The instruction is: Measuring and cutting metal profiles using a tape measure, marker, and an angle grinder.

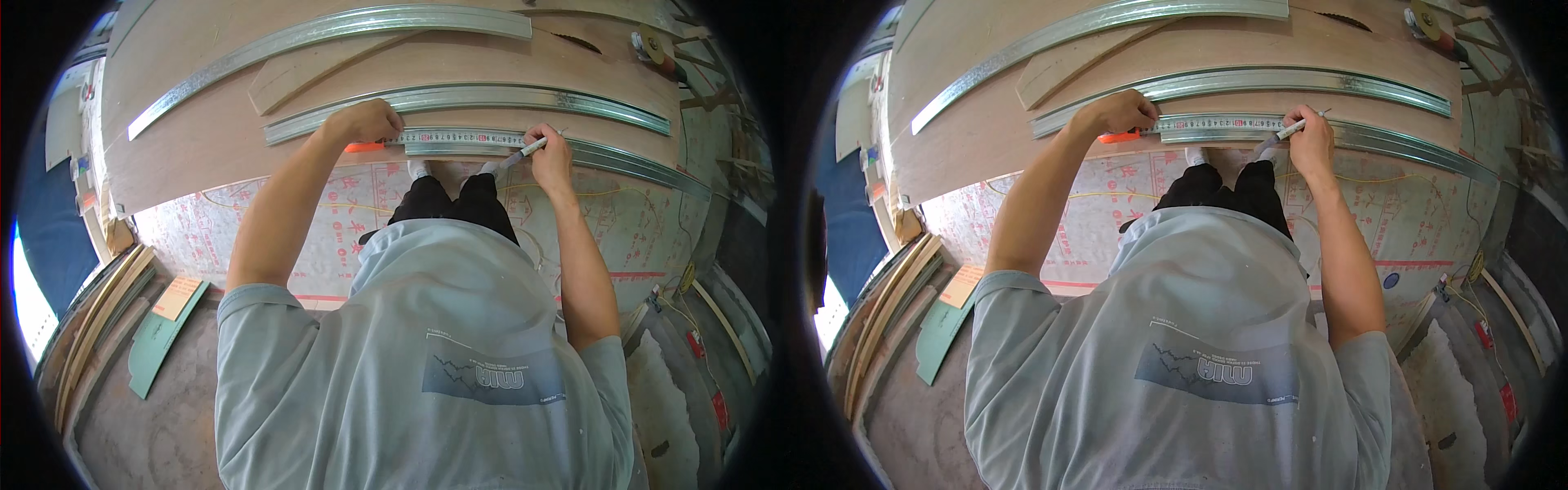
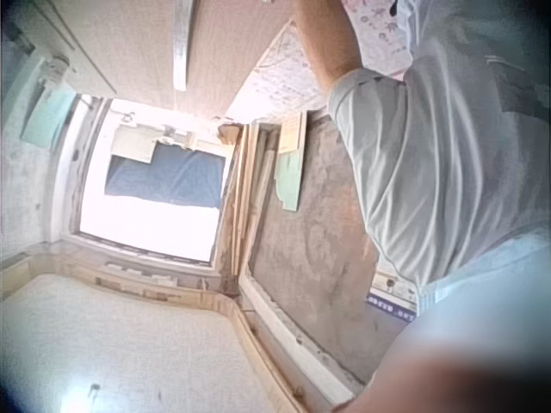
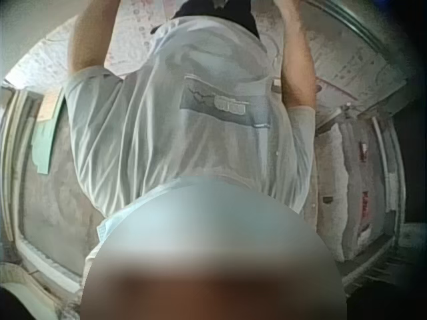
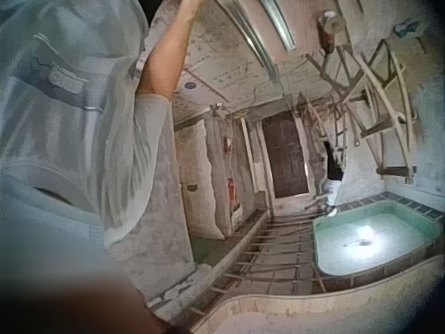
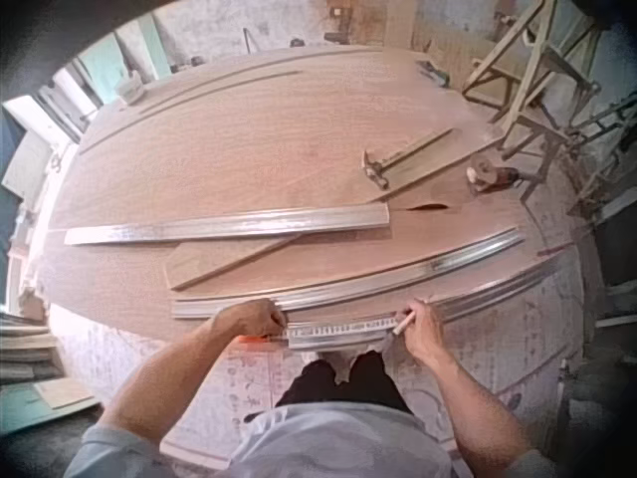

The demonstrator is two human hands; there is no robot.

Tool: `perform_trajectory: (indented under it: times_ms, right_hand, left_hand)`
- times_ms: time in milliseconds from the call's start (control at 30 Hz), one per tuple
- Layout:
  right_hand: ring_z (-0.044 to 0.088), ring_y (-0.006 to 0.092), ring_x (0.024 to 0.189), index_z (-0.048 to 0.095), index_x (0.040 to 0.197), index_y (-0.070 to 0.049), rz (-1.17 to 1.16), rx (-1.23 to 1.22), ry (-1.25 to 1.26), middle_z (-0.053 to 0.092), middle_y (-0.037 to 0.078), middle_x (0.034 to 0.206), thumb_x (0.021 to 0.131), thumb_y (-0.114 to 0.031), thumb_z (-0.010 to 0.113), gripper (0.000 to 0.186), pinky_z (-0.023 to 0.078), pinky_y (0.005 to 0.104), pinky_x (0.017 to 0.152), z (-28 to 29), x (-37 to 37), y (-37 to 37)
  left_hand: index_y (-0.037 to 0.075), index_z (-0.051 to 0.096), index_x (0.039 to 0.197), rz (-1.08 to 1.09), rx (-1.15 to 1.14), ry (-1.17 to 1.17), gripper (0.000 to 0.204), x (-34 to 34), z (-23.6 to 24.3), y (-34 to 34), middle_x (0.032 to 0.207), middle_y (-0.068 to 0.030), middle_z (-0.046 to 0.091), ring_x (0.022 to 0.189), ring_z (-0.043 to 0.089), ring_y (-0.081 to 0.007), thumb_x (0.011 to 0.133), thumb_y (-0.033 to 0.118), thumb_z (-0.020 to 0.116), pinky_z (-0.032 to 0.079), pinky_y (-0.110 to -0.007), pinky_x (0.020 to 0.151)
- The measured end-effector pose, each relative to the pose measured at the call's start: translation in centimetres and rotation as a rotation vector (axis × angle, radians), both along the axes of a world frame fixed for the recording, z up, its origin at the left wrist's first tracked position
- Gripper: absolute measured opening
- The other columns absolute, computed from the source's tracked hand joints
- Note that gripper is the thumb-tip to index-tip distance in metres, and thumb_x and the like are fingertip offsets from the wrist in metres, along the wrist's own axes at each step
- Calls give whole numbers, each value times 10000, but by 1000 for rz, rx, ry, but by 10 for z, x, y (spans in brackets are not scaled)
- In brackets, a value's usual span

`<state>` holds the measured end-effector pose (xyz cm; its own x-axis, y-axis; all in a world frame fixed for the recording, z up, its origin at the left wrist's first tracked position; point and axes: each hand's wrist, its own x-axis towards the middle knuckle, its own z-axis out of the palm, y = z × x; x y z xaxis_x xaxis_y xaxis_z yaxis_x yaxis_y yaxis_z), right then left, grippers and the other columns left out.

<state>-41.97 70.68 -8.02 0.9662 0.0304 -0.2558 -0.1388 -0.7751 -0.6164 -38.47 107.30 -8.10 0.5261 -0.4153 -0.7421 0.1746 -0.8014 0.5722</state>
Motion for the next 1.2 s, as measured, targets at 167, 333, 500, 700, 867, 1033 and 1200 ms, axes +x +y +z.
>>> perform_trajectory:
  times_ms: [167,333,500,700,867,1033,1200]
  right_hand:
    - [672,350,857,670,910,-50,-9,0,-21,709,130,851,893,-113,673,65,498,434,766,3,1,2]
    - [672,348,845,676,910,-50,14,-25,-31,707,129,842,891,-118,681,70,499,432,755,4,2,1]
    - [673,340,831,683,914,-51,6,-37,-20,708,126,840,891,-128,693,82,500,425,742,6,3,2]
    - [675,327,826,682,921,-47,-4,-39,9,709,124,839,891,-133,702,94,499,417,741,10,3,6]
    - [671,325,812,681,927,-45,-8,-47,-7,707,126,833,898,-145,704,106,499,412,735,9,2,4]
    - [669,326,813,678,931,-39,-2,-40,-20,707,132,840,899,-157,709,126,500,407,735,11,1,7]
    - [672,293,861,675,1029,-50,-60,72,-46,709,134,937,931,-188,694,170,503,394,757,7,-11,3]
  left_hand:
    - [19,764,1049,46,11,-3,245,-2,-5,-2,852,-76,729,744,596,-160,859,155,689,498,-334,708]
    - [16,763,1036,70,13,-5,231,-4,-4,-5,836,-68,722,724,583,-152,857,138,682,493,-335,685]
    - [12,760,1009,66,-2,-22,208,-5,-6,-5,826,-57,719,711,573,-146,856,126,677,491,-334,671]
    - [19,762,986,62,-46,-43,189,-7,-15,-1,825,-58,719,711,580,-146,856,129,683,494,-335,669]
    - [12,762,990,82,-12,-33,196,-6,-2,-6,840,-78,733,729,609,-153,858,139,690,506,-341,674]
    - [54,775,994,97,-15,-72,206,-11,-17,-3,884,-114,746,793,664,-218,836,159,694,531,-362,737]
    - [113,789,992,119,20,-26,212,-13,-16,-3,949,-151,754,888,716,-286,818,158,678,551,-386,811]
